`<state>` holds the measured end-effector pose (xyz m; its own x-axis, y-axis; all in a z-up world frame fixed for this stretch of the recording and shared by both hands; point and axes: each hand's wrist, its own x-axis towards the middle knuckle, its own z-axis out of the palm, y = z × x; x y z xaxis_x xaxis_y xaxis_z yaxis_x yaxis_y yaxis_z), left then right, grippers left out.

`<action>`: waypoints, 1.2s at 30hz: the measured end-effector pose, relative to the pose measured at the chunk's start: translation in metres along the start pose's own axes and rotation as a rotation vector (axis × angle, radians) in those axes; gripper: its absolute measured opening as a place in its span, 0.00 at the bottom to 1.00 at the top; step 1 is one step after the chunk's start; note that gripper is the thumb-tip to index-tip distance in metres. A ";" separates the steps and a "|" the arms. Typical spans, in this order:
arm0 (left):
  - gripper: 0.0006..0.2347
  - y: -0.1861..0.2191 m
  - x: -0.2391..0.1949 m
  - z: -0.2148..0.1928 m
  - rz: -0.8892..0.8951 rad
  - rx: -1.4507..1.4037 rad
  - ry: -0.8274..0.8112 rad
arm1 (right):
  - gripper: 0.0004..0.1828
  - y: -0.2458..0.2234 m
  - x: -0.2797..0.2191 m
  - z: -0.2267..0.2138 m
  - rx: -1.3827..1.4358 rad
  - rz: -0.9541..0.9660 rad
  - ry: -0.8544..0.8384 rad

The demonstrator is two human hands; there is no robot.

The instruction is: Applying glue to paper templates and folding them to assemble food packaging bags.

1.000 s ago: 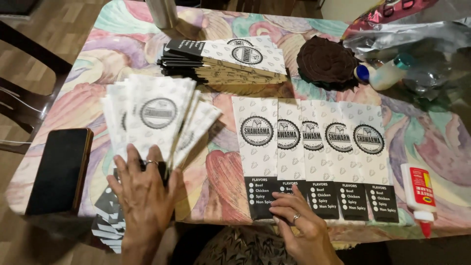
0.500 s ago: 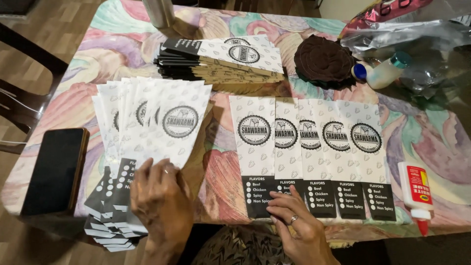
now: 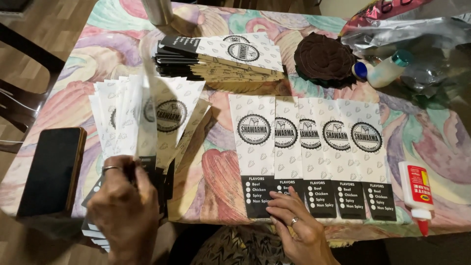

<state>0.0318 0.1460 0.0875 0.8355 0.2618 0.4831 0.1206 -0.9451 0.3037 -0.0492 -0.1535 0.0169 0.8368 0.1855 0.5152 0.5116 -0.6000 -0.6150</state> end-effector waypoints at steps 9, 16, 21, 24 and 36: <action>0.04 0.003 0.009 -0.010 0.009 -0.272 -0.083 | 0.15 -0.028 0.028 -0.006 -0.029 -0.049 0.015; 0.04 -0.008 0.012 -0.009 -0.025 -0.391 -0.125 | 0.31 -0.084 0.114 0.043 0.020 -0.306 -0.257; 0.05 -0.031 0.014 -0.016 0.035 -0.335 -0.247 | 0.35 -0.072 0.151 0.104 -0.280 -0.346 -0.488; 0.11 -0.053 -0.004 -0.029 0.089 -0.285 -0.239 | 0.08 -0.036 0.149 0.125 -0.516 -0.174 -0.738; 0.38 -0.074 -0.004 -0.090 0.321 -0.087 -0.168 | 0.25 -0.065 0.185 0.132 -0.319 -0.085 -0.847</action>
<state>-0.0284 0.2322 0.1374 0.9007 -0.0880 0.4255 -0.2021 -0.9517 0.2309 0.0981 0.0225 0.0731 0.7262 0.6735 -0.1376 0.6056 -0.7216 -0.3355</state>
